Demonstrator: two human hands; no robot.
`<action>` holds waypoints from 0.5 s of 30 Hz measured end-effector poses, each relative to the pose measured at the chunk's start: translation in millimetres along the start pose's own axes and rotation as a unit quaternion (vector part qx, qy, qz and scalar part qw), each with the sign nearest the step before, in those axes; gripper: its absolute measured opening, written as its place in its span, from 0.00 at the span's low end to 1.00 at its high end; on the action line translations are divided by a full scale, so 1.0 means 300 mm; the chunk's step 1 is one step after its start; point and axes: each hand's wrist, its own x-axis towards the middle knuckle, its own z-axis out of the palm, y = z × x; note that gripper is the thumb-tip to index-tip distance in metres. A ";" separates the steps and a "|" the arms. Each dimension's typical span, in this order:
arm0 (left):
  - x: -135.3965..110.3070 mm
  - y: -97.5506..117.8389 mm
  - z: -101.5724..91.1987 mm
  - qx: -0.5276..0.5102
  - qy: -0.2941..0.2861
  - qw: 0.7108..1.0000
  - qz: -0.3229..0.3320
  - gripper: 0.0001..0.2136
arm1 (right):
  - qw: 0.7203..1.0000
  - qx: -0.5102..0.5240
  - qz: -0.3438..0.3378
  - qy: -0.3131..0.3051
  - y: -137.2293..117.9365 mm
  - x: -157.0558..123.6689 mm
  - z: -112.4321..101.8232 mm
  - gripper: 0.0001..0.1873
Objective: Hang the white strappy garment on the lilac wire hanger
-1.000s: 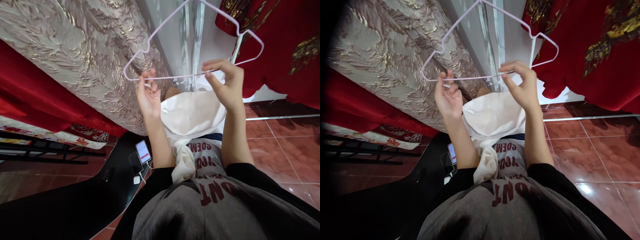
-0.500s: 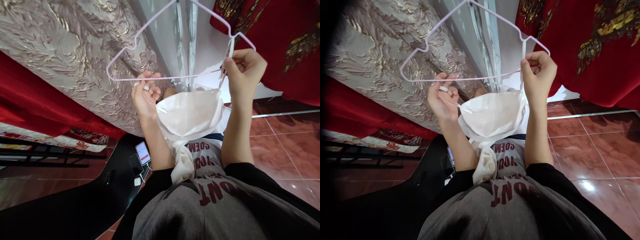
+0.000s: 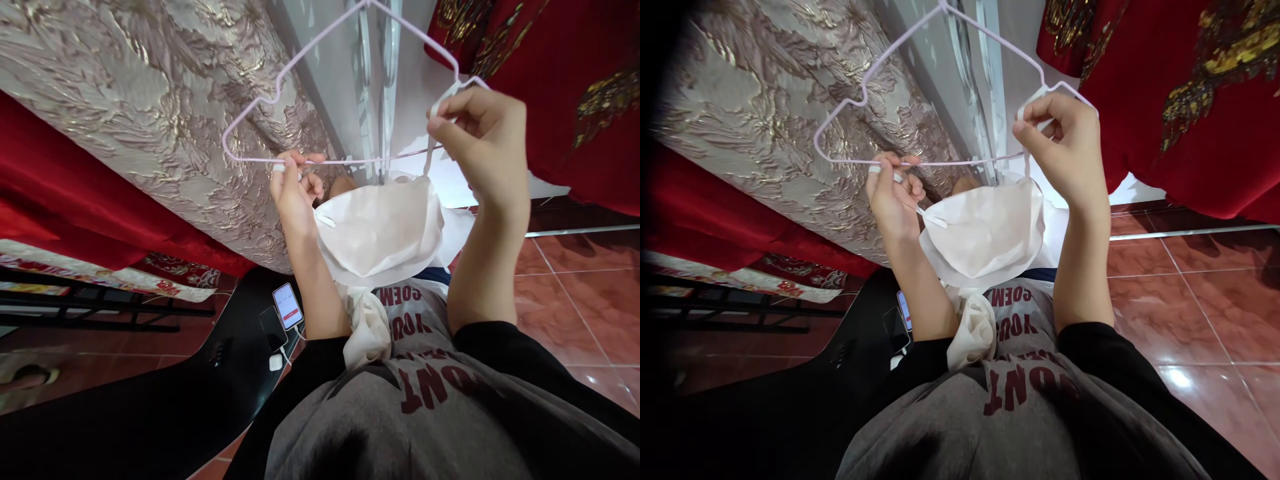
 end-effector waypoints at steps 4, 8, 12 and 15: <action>-0.006 0.009 0.009 -0.035 0.004 0.999 -0.027 0.15 | 0.994 0.085 -0.065 0.011 0.013 0.102 0.007 0.17; -0.010 0.016 0.021 -0.082 0.019 0.994 -0.073 0.16 | 0.971 0.179 -0.148 0.060 0.177 0.176 0.003 0.30; -0.004 0.019 0.013 -0.109 0.027 0.991 -0.070 0.21 | 0.936 0.208 -0.217 0.183 0.350 0.152 -0.024 0.38; 0.003 0.017 -0.003 -0.104 0.034 0.992 -0.066 0.17 | 0.895 0.206 -0.145 0.368 0.381 0.095 -0.077 0.28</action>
